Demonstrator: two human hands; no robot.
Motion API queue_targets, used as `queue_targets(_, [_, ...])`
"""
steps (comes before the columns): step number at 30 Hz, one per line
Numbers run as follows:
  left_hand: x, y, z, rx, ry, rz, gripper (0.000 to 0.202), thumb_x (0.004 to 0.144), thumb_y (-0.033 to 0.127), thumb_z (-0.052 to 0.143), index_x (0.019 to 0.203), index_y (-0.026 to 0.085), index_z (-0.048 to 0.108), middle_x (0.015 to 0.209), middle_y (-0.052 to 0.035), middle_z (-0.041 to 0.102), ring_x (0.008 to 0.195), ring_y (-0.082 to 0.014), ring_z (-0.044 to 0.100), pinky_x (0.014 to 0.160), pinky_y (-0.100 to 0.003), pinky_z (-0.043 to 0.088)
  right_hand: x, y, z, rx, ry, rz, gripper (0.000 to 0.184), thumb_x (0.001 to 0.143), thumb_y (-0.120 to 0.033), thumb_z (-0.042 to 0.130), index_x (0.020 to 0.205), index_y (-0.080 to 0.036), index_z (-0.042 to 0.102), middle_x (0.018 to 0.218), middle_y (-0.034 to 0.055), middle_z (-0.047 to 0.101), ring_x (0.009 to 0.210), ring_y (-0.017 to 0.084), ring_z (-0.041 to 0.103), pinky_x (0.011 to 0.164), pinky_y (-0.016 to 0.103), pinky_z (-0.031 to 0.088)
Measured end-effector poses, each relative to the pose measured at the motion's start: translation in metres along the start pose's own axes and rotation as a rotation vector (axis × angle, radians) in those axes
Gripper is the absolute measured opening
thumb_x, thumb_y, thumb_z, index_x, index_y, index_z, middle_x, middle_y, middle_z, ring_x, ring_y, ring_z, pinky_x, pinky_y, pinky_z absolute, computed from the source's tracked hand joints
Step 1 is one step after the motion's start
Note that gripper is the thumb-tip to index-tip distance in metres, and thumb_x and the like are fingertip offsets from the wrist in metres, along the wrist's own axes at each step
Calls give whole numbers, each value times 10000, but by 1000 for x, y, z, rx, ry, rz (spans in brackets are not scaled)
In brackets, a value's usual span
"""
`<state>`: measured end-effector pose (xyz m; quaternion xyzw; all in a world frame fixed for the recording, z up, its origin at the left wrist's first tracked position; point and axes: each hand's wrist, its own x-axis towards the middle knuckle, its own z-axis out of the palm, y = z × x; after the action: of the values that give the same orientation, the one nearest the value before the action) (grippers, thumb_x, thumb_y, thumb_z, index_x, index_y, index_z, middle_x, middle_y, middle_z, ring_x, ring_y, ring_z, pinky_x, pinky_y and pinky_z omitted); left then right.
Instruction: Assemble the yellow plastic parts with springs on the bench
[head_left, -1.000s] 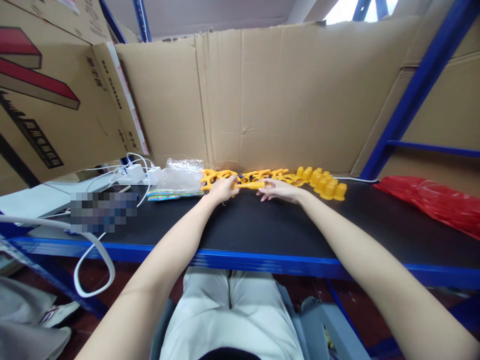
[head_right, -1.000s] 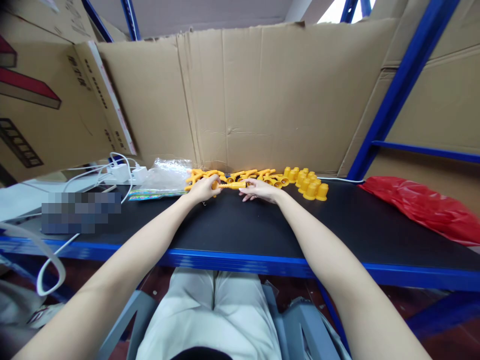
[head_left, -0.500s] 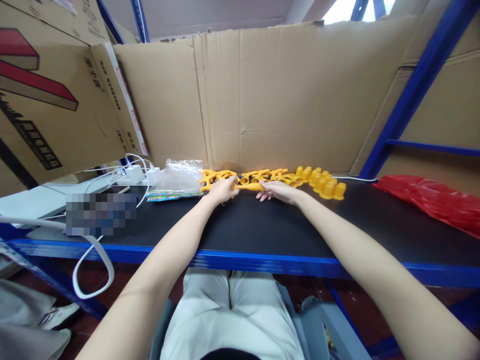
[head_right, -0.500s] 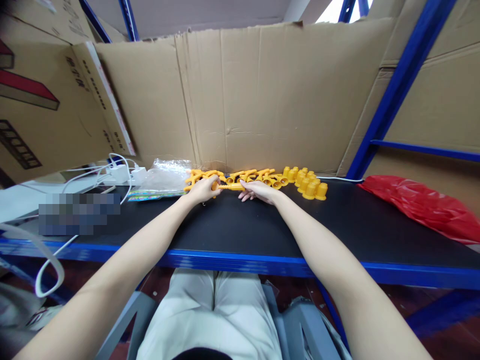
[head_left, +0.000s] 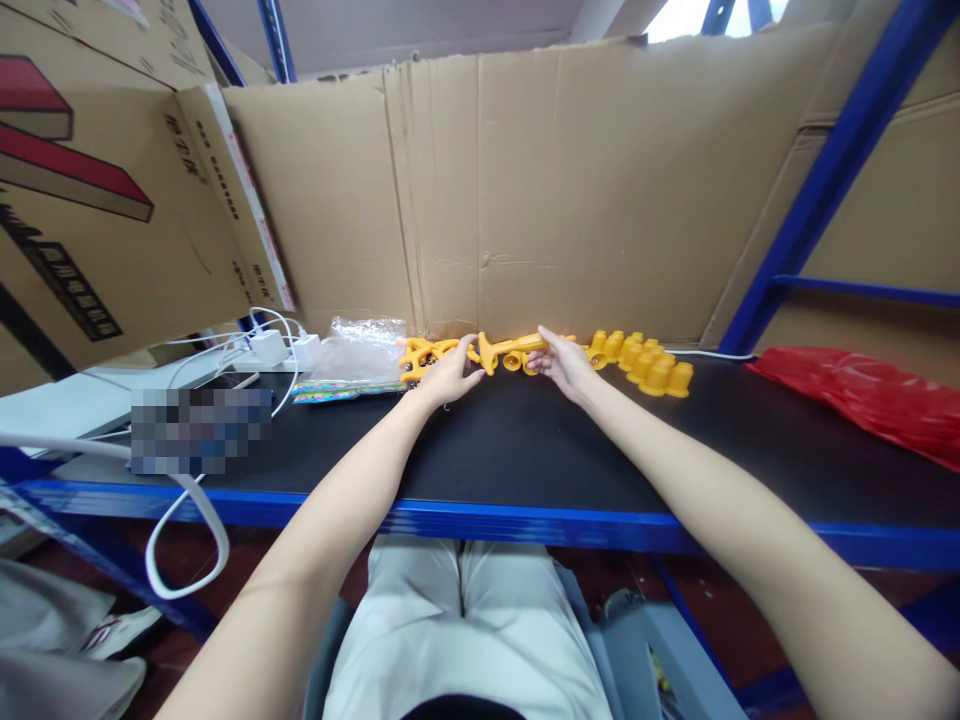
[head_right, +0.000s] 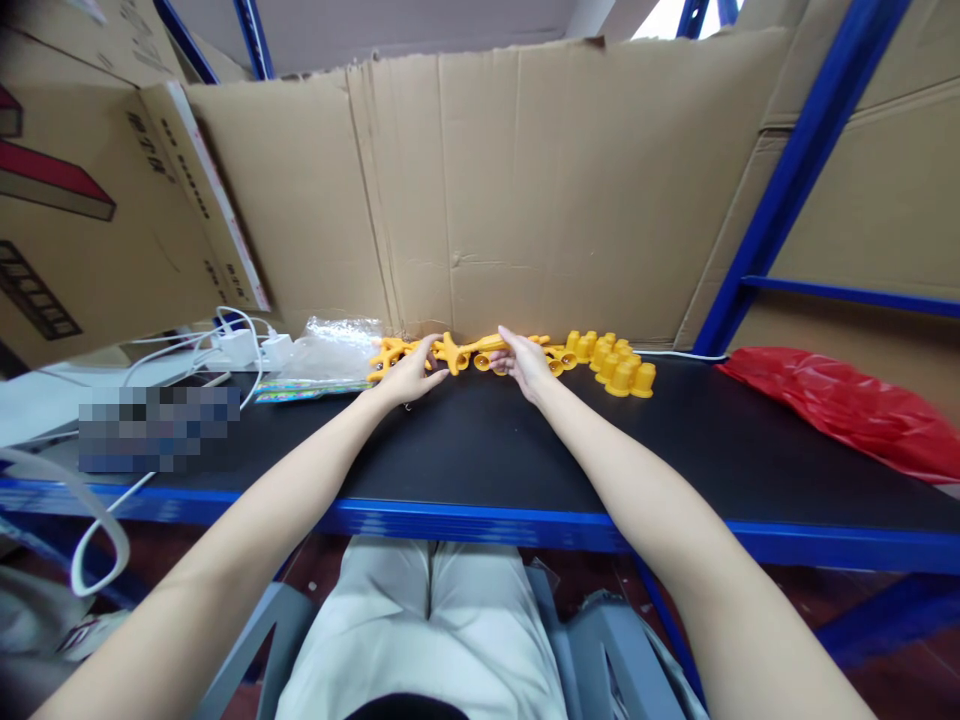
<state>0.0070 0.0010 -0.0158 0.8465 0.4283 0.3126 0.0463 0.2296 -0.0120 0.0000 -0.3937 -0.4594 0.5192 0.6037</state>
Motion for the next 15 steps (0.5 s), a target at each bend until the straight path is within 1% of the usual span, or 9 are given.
queue_targets(2, [1, -1, 0, 26, -74, -5, 399, 830, 337, 513, 1184, 154, 535, 851, -62, 650, 749, -185, 603, 729, -323, 479, 5, -7, -4, 32, 121, -75, 295, 849, -462, 573, 767, -183, 524, 543, -26, 574, 458, 88, 555, 523, 203, 479])
queue_targets(3, [1, -2, 0, 38, -112, -13, 310, 829, 322, 506, 1072, 155, 599, 814, -55, 654, 729, -182, 602, 713, -317, 480, 8, -10, -8, 27, 183, -115, 311, 841, -493, 567, 788, -190, 519, 553, -31, 569, 464, 90, 557, 521, 203, 479])
queue_targets(5, [2, -2, 0, 55, -164, -27, 228, 821, 304, 505, 926, 162, 648, 786, -47, 663, 720, -179, 605, 697, -305, 479, 15, -14, -17, -34, 308, -192, 326, 845, -531, 531, 890, -209, 515, 632, -20, 600, 521, 105, 588, 535, 213, 488])
queue_targets(7, [2, -2, 0, 75, -187, -42, 220, 814, 305, 510, 898, 168, 661, 800, -43, 674, 731, -178, 610, 697, -296, 475, 21, -17, -28, -177, 413, -263, 342, 869, -509, 489, 1060, -224, 484, 804, 17, 653, 640, 126, 632, 592, 238, 508])
queue_targets(9, [2, -1, 1, 96, -208, -52, 226, 807, 310, 516, 902, 173, 669, 823, -41, 683, 738, -176, 612, 698, -288, 472, 23, -16, -41, -415, 475, -334, 395, 876, -441, 485, 1196, -217, 429, 1014, 71, 653, 810, 156, 647, 696, 278, 516])
queue_targets(11, [2, -1, 1, 107, -233, -54, 229, 803, 310, 519, 902, 174, 675, 839, -41, 687, 739, -172, 614, 697, -280, 472, 22, -13, -52, -735, 486, -398, 435, 860, -379, 509, 1246, -196, 427, 1155, 110, 612, 980, 204, 611, 822, 337, 488])
queue_targets(13, [2, -1, 1, 111, -248, -53, 236, 803, 309, 517, 907, 172, 679, 846, -42, 690, 737, -167, 614, 696, -271, 473, 20, -8, -62, -1064, 445, -430, 429, 855, -341, 514, 1254, -191, 463, 1215, 124, 585, 1097, 257, 553, 917, 397, 430])
queue_targets(15, [3, -1, 1, 117, -252, -55, 244, 804, 309, 515, 915, 169, 681, 848, -42, 692, 737, -162, 614, 696, -265, 474, 18, -2, -69, -1334, 348, -380, 431, 860, -307, 503, 1274, -190, 481, 1228, 134, 581, 1143, 294, 524, 959, 432, 385])
